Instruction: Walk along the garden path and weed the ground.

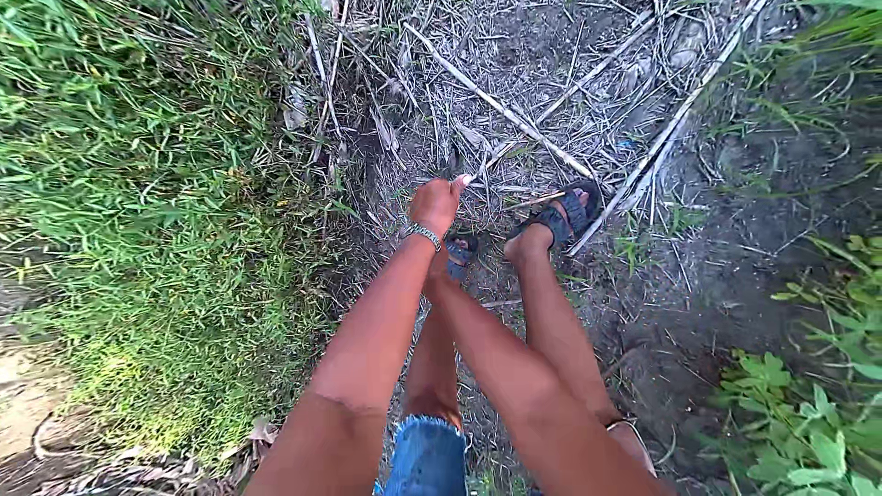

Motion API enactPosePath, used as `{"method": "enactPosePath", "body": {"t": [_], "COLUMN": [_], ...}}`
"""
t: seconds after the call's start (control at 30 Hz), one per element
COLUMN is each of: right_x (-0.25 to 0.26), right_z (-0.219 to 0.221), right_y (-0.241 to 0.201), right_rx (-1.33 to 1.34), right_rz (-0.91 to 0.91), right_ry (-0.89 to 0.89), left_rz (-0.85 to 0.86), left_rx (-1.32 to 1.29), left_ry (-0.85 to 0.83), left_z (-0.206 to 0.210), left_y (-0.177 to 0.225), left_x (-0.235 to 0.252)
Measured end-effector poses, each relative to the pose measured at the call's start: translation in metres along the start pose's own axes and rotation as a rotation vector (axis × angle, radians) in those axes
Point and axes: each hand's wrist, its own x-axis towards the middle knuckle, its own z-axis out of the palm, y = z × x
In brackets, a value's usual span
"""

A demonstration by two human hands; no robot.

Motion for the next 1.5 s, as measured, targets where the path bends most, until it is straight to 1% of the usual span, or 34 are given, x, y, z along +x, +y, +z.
{"method": "enactPosePath", "body": {"t": [0.03, 0.13, 0.17, 0.3, 0.37, 0.43, 0.5, 0.57, 0.67, 0.73, 0.8, 0.83, 0.9, 0.97, 1.03, 1.13, 1.23, 1.3, 1.33, 1.4, 1.47, 1.5], "right_x": [0.001, 0.000, -0.001, -0.002, 0.001, -0.001, -0.012, -0.032, -0.070, -0.079, -0.060, -0.042, -0.008, -0.001, -0.015, -0.047, -0.086, -0.117, -0.131, -0.154, -0.168, -0.172], "right_z": [-0.005, -0.027, -0.027, -0.023, -0.032, -0.051, -0.075, -0.099, -0.126, -0.135, -0.138, -0.140, -0.148, -0.163, -0.182, -0.221, -0.271, -0.305, -0.321, -0.350, -0.376, -0.386], "right_y": [-0.002, -0.023, -0.024, -0.013, -0.001, 0.014, 0.029, 0.038, 0.035, 0.031, 0.037, 0.046, 0.070, 0.077, 0.068, 0.069, 0.075, 0.079, 0.079, 0.074, 0.064, 0.058], "right_rx": [0.001, -0.037, -0.047, -0.070, -0.071, -0.031, -0.027, -0.056, -0.079, 0.024, 0.275, 0.406, 0.574, 0.583, 0.521, 0.415, 0.398, 0.383, 0.362, 0.305, 0.281, 0.298], "right_rz": [-0.002, 0.133, 0.144, 0.103, 0.141, 0.164, 0.167, 0.135, 0.063, 0.030, 0.027, 0.064, 0.186, 0.267, 0.248, 0.145, 0.054, 0.068, 0.093, 0.097, 0.019, -0.024], "right_ry": [0.007, -0.092, -0.086, 0.030, 0.089, 0.121, 0.111, 0.099, 0.119, 0.120, 0.119, 0.121, 0.160, 0.217, 0.233, 0.219, 0.194, 0.180, 0.183, 0.223, 0.298, 0.334], "left_rz": [-0.017, -0.046, -0.043, -0.008, 0.009, 0.038, 0.022, -0.030, -0.075, -0.111, -0.136, -0.145, -0.156, -0.170, -0.181, -0.191, -0.054, 0.059, 0.092, 0.098, 0.008, -0.068], "left_rx": [0.004, -0.005, -0.016, -0.087, -0.131, -0.199, -0.301, -0.398, -0.538, -0.607, -0.660, -0.666, -0.708, -0.834, -1.047, -1.462, -1.892, -2.102, -2.152, -2.149, -2.056, -1.979], "left_ry": [-0.006, 0.003, 0.017, 0.074, 0.113, 0.156, 0.169, 0.170, 0.174, 0.164, 0.146, 0.129, 0.113, 0.111, 0.067, -0.107, -0.325, -0.488, -0.564, -0.686, -0.738, -0.717], "left_z": [0.000, 0.003, 0.003, 0.001, -0.002, -0.001, 0.004, 0.012, 0.025, 0.036, 0.045, 0.047, 0.046, 0.039, 0.029, 0.017, 0.007, 0.009, 0.010, 0.012, 0.011, 0.010], "left_y": [0.002, 0.002, 0.000, -0.003, -0.006, -0.016, -0.031, -0.045, -0.067, -0.075, -0.076, -0.074, -0.065, -0.052, -0.038, -0.014, 0.020, 0.048, 0.064, 0.098, 0.134, 0.152], "left_x": [0.001, 0.003, 0.003, -0.011, -0.025, -0.038, -0.055, -0.076, -0.080, -0.080, -0.082, -0.084, -0.089, -0.096, -0.101, -0.107, -0.130, -0.152, -0.161, -0.173, -0.177, -0.176]}}
